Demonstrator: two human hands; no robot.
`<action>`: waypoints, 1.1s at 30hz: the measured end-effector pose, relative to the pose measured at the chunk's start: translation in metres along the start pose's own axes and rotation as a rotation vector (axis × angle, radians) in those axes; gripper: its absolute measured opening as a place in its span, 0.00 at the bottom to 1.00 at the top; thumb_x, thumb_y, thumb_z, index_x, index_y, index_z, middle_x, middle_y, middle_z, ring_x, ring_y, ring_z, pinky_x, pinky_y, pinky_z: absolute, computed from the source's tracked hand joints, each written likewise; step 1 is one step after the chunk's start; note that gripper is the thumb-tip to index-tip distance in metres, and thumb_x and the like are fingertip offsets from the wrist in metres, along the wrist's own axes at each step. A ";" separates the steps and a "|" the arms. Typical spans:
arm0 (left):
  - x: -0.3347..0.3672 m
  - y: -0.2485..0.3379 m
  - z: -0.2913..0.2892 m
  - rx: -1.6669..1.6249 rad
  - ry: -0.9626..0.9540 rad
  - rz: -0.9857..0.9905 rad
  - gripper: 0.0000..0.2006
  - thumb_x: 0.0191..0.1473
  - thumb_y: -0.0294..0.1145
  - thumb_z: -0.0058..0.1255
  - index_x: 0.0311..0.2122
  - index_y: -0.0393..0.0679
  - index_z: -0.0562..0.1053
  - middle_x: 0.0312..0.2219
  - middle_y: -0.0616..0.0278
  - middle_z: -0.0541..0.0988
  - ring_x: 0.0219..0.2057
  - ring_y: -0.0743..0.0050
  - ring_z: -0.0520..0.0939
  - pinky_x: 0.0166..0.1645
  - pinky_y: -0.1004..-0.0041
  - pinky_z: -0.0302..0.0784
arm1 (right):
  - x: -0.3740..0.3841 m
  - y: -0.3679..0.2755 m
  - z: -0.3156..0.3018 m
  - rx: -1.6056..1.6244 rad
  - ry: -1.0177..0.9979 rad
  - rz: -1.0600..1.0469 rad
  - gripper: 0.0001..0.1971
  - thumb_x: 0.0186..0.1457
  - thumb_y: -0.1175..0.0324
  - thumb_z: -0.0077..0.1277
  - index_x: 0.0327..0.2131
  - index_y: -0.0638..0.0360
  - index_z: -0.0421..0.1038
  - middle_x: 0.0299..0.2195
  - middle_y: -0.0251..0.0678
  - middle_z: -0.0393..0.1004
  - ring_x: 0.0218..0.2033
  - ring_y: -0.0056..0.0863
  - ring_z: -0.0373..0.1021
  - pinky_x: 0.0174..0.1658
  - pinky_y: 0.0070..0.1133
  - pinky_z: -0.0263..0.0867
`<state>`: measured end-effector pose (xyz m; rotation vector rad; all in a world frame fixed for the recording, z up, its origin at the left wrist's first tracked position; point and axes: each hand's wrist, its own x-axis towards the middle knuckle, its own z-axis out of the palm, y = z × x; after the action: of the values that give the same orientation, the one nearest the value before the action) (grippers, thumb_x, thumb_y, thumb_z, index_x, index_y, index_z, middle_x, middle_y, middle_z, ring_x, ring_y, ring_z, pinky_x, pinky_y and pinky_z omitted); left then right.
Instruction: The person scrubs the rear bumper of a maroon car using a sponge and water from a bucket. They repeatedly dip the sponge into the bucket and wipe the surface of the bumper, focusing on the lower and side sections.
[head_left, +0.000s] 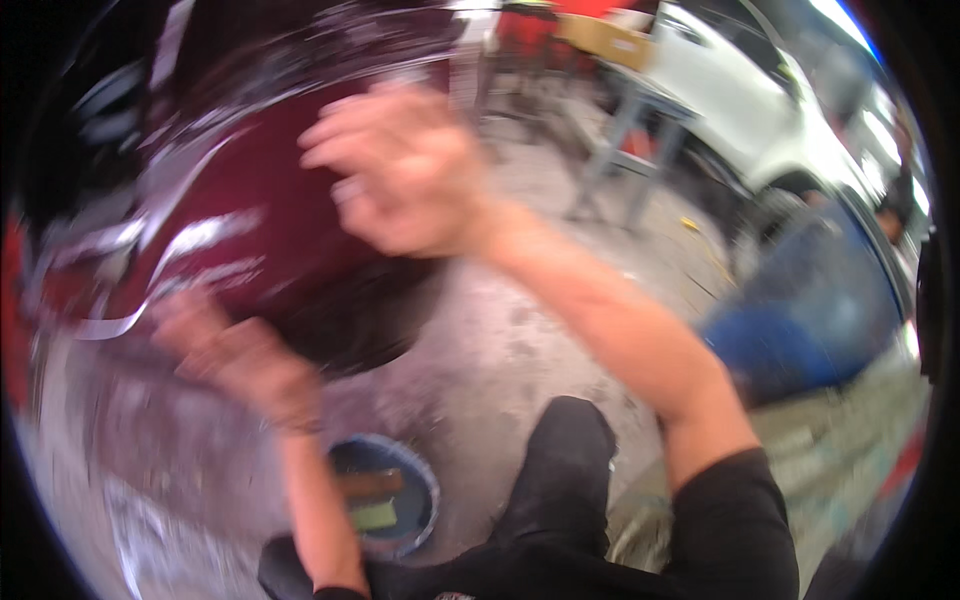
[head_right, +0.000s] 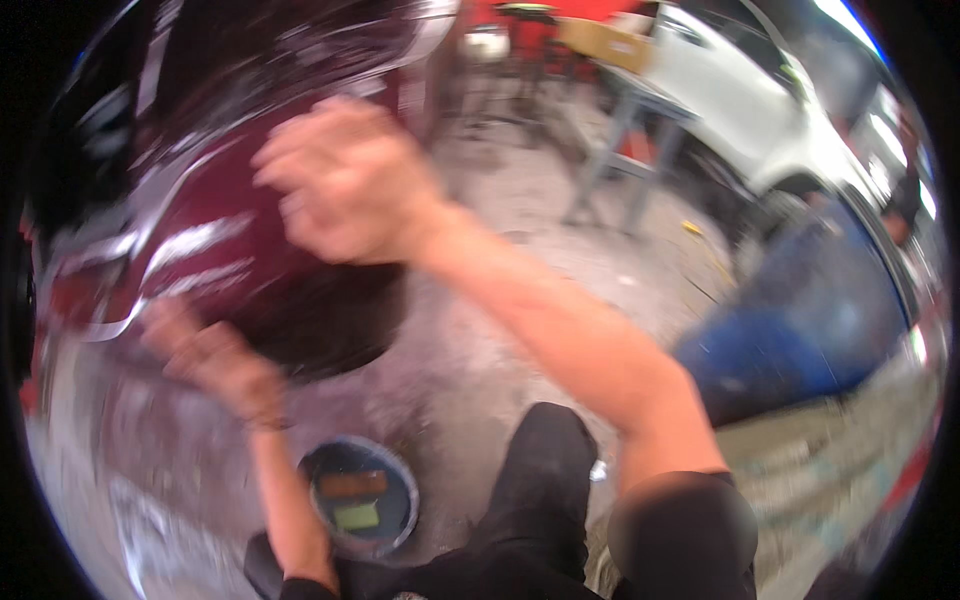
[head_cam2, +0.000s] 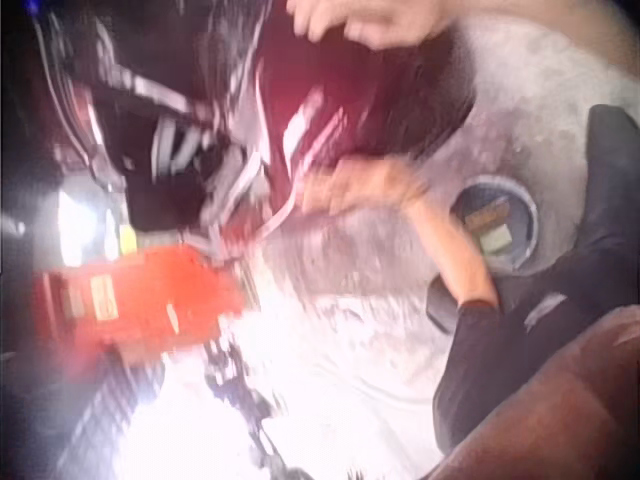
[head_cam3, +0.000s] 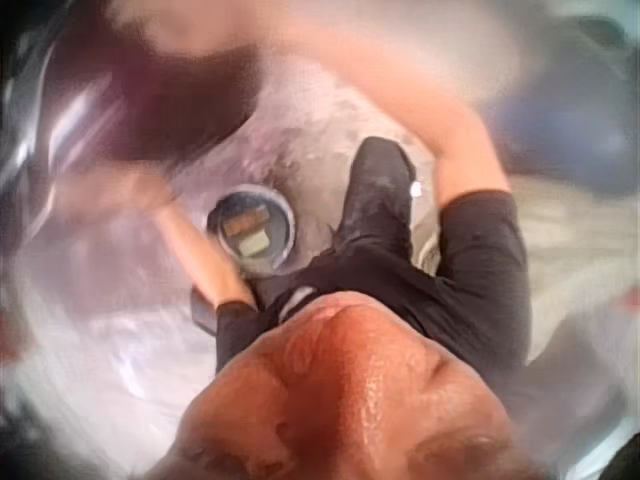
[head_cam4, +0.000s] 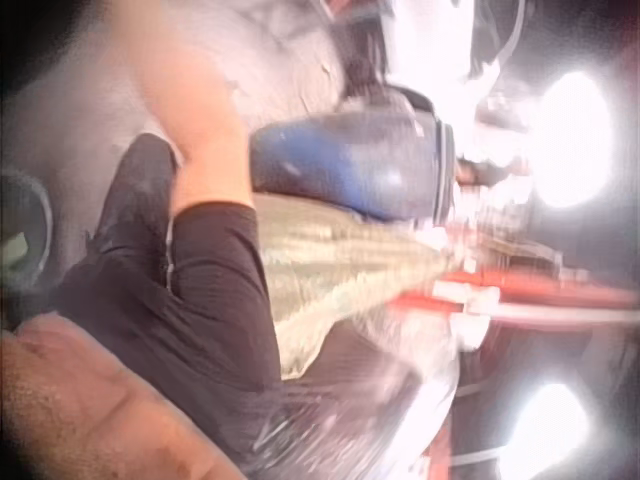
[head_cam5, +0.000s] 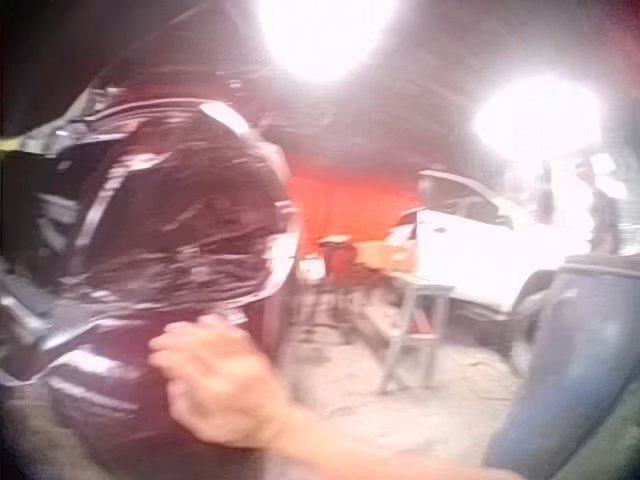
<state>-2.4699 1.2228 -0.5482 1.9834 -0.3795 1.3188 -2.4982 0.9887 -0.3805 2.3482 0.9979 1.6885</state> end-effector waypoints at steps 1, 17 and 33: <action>-0.001 0.016 -0.017 0.102 -0.170 0.078 0.30 0.78 0.46 0.31 0.76 0.42 0.61 0.79 0.54 0.53 0.81 0.46 0.41 0.81 0.45 0.24 | 0.006 -0.003 0.002 -0.003 -0.044 -0.002 0.15 0.51 0.72 0.58 0.45 0.51 0.79 0.50 0.30 0.82 0.57 0.35 0.76 0.68 0.39 0.65; 0.034 0.043 -0.038 -0.080 -0.286 0.084 0.32 0.72 0.43 0.44 0.77 0.45 0.60 0.79 0.57 0.56 0.81 0.49 0.48 0.75 0.26 0.21 | 0.008 -0.022 -0.022 -0.027 -0.199 0.050 0.16 0.61 0.73 0.51 0.52 0.58 0.78 0.56 0.39 0.80 0.64 0.42 0.72 0.72 0.44 0.59; 0.057 0.082 -0.017 0.103 -0.259 0.187 0.28 0.79 0.45 0.28 0.79 0.55 0.58 0.79 0.68 0.56 0.80 0.61 0.51 0.78 0.33 0.29 | -0.002 -0.019 -0.031 0.123 0.037 0.110 0.15 0.52 0.61 0.63 0.42 0.54 0.80 0.48 0.34 0.82 0.57 0.37 0.75 0.68 0.43 0.64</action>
<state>-2.5049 1.1848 -0.4609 2.2588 -0.6445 1.2147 -2.5348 0.9932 -0.3784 2.5010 1.0238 1.7627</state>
